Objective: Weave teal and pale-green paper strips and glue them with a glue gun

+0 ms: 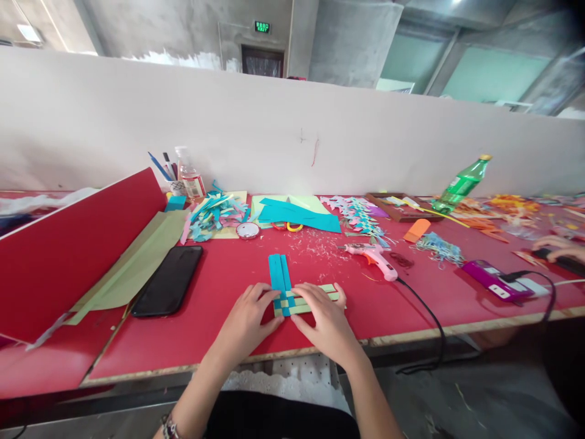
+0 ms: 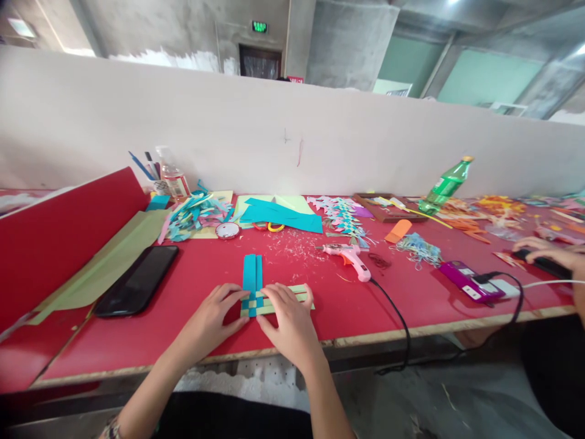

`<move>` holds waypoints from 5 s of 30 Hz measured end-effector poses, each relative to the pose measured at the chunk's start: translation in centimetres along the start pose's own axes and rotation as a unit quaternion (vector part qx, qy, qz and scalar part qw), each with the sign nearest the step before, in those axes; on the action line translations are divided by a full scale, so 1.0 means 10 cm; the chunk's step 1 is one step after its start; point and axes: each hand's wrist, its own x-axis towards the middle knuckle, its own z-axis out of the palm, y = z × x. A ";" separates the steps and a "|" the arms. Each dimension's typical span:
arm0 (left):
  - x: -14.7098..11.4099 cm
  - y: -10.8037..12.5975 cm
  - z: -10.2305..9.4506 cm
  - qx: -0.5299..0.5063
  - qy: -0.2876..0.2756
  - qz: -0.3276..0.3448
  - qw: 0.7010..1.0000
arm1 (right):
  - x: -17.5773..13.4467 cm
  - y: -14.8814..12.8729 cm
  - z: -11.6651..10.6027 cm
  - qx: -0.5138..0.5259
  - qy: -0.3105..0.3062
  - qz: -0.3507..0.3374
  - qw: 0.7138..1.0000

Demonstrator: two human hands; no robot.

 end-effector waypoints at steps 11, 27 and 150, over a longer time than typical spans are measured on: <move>-0.01 0.01 -0.02 0.019 -0.015 -0.007 1.000 | 0.00 -0.02 -0.04 -0.014 -0.003 0.002 1.000; -0.04 0.05 -0.02 0.100 -0.043 0.082 0.991 | -0.04 -0.02 0.00 0.001 0.103 0.080 0.991; -0.06 -0.02 0.05 0.154 -0.066 0.043 0.985 | 0.00 -0.03 -0.05 -0.005 -0.035 0.018 0.999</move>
